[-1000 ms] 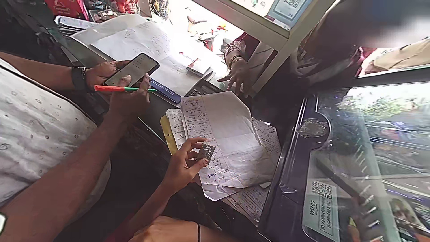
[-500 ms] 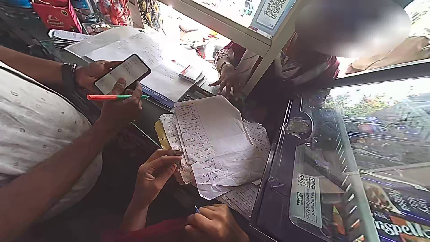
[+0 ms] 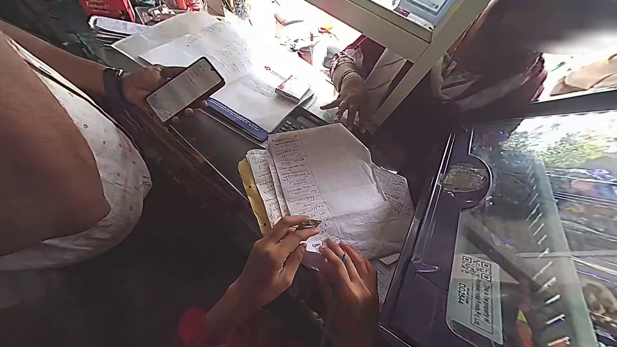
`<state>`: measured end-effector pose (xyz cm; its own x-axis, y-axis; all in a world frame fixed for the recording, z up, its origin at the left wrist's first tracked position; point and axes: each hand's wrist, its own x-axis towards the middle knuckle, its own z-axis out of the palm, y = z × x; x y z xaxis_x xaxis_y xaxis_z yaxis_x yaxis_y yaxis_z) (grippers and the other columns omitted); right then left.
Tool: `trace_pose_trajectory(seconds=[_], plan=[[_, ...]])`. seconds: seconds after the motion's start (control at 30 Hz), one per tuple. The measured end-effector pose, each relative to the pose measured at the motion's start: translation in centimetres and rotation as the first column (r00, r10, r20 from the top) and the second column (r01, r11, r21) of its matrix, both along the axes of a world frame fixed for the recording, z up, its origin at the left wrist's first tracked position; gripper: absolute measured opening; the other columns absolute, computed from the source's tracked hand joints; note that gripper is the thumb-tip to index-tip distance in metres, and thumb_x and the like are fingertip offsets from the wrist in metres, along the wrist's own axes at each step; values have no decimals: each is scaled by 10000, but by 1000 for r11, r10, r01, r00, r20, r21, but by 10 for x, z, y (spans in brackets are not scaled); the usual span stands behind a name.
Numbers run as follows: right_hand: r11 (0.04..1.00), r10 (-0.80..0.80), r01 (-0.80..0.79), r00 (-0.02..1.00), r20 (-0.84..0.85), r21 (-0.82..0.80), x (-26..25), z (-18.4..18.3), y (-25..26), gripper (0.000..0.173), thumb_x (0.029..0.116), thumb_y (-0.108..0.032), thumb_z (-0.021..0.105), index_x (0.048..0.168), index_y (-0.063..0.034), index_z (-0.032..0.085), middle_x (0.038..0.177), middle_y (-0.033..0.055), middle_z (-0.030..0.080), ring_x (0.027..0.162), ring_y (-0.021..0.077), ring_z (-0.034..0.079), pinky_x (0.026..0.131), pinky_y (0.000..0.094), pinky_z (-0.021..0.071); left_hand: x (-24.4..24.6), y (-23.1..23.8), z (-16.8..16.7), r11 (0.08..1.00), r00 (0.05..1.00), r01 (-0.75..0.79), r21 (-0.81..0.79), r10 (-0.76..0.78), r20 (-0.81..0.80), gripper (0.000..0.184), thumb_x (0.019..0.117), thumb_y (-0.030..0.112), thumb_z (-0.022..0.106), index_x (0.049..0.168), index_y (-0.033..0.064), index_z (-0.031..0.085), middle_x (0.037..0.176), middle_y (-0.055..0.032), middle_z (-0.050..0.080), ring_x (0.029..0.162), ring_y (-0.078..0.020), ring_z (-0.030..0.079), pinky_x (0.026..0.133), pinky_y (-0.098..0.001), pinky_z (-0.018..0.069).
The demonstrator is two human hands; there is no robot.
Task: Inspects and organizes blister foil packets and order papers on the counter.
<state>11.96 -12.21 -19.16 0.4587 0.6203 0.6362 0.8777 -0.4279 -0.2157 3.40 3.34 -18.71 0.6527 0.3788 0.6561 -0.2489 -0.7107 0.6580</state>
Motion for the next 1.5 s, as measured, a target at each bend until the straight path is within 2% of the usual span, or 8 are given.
trace_pose_trajectory(seconds=[0.17, 0.3, 0.5, 0.67, 0.83, 1.0, 1.17, 1.5], plan=[[999, 33, -33, 996, -80, -6, 4, 2, -5, 586, 934, -597, 524, 1040, -90, 797, 1202, 136, 748, 1137, 363, 684, 961, 516, 450, 9, 1, -1, 997, 998, 70, 16, -70, -2, 251, 1005, 110, 546, 1139, 24, 739, 1239, -181, 672, 1039, -114, 678, 911, -169, 519], [972, 98, -54, 978, -185, 227, 5, -3, -6, 480, 1055, -448, 449, 1015, -55, 721, 1106, 108, 767, 1155, 215, 665, 1039, 316, 438, 15, 8, -4, 988, 982, 132, 80, -119, -148, 281, 967, 130, 604, 1211, 57, 721, 1289, -183, 650, 959, -202, 705, 812, -273, 572], [930, 304, -210, 902, -306, 302, 1, 12, -5, 422, 1109, -399, 356, 1077, -106, 657, 991, 4, 583, 937, -38, 581, 848, 74, 467, 25, 6, -11, 990, 982, 91, 112, -71, -177, 316, 934, 116, 639, 1238, 60, 708, 1289, -208, 645, 941, -276, 721, 776, -360, 593], [953, 235, -84, 810, -537, 290, -3, 21, 11, 311, 978, -144, 517, 1169, 88, 600, 830, 23, 679, 705, -9, 644, 656, 153, 554, 25, 8, -10, 988, 976, 117, 97, -96, -194, 340, 921, 110, 627, 1249, 59, 702, 1306, -209, 638, 958, -280, 719, 792, -358, 589], [972, 109, 38, 802, -587, 232, -4, 18, 11, 155, 804, -116, 620, 921, -16, 640, 747, -40, 673, 629, -60, 609, 568, 108, 503, 21, 13, -8, 972, 953, 218, 81, -194, -234, 501, 838, 113, 696, 1329, 33, 637, 1358, -228, 584, 990, -288, 691, 809, -371, 578], [941, 261, -41, 717, -646, 335, -7, 18, 6, 93, 831, -107, 632, 863, -23, 656, 692, -49, 651, 568, -59, 575, 513, 108, 484, 20, 17, -7, 959, 935, 270, 87, -239, -262, 628, 801, 210, 771, 1374, 22, 597, 1404, -240, 547, 1013, -300, 682, 811, -386, 577], [965, 86, 92, 776, -625, 247, -9, 20, 11, 138, 731, -109, 704, 837, -58, 631, 658, -66, 649, 541, -63, 589, 496, 108, 493, 19, 19, -9, 952, 933, 291, 96, -259, -251, 685, 769, 228, 794, 1387, 19, 586, 1407, -240, 543, 1038, -302, 674, 823, -384, 575], [951, 165, 50, 751, -639, 304, -8, 14, 11, 87, 717, -67, 724, 761, -71, 649, 695, -56, 667, 599, -72, 604, 547, 87, 501, 20, 21, -12, 948, 938, 297, 117, -267, -222, 684, 756, 232, 779, 1380, 22, 592, 1405, -229, 547, 1047, -276, 668, 820, -347, 567]])
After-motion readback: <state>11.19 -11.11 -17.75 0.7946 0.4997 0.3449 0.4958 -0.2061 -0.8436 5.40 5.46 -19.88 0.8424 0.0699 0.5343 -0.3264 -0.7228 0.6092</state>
